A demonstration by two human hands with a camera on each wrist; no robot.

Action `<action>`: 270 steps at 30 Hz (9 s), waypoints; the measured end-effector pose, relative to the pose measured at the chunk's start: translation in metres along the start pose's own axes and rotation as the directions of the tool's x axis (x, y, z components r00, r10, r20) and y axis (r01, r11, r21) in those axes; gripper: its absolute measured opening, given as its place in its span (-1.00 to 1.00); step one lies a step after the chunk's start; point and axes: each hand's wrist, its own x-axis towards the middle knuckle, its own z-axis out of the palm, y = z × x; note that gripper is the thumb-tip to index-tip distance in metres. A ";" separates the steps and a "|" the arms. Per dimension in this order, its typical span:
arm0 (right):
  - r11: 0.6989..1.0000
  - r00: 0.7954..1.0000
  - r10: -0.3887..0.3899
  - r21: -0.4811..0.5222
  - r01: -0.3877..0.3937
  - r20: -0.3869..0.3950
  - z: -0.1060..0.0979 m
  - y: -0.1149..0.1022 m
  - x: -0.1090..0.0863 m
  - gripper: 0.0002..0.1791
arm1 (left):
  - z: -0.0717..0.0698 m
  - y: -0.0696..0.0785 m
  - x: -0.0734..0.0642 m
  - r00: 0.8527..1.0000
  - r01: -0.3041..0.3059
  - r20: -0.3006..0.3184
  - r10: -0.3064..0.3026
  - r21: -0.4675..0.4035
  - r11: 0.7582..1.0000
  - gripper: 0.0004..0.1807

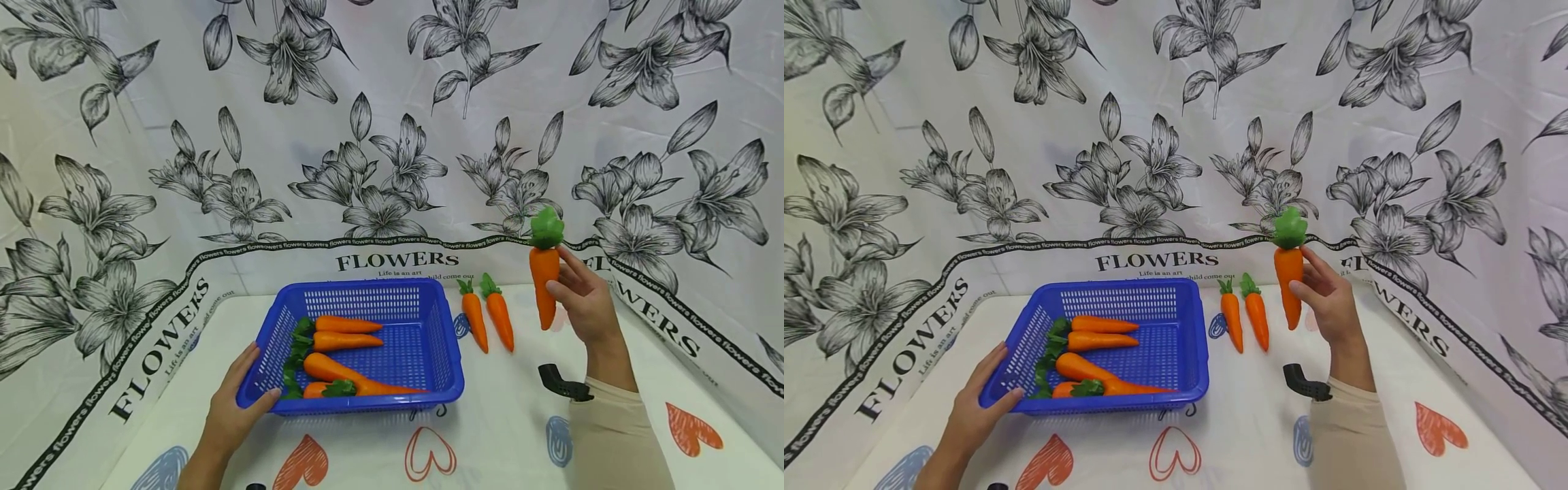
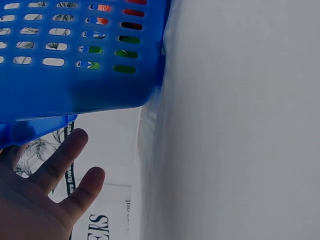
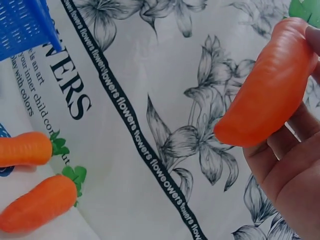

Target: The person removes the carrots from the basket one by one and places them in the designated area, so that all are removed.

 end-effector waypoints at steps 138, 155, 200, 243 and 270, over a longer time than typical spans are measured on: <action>0.441 0.650 0.634 -0.495 -0.749 -0.419 -0.057 0.142 -0.020 -0.21 | 0.002 -0.005 -0.001 1.000 -0.002 -0.004 0.002 -0.014 1.000 -0.13; 0.298 0.675 0.609 -0.668 -0.682 -0.417 -0.051 0.140 -0.017 -0.24 | 0.001 -0.002 -0.001 1.000 -0.011 -0.008 0.011 -0.008 1.000 -0.13; 0.479 0.709 0.477 -0.522 -0.706 -0.520 -0.053 0.082 -0.024 -0.10 | 0.000 -0.002 -0.002 1.000 -0.003 -0.004 0.003 -0.021 1.000 -0.13; 0.885 0.959 -0.067 -0.461 -0.070 -0.275 0.048 -0.046 -0.028 -0.45 | -0.002 -0.003 -0.002 1.000 -0.018 0.009 0.018 -0.048 0.999 -0.14; 0.950 0.986 -0.153 -0.283 0.130 -0.060 0.112 -0.053 -0.015 -0.45 | -0.002 -0.006 -0.002 1.000 -0.024 0.009 0.025 -0.060 0.998 -0.14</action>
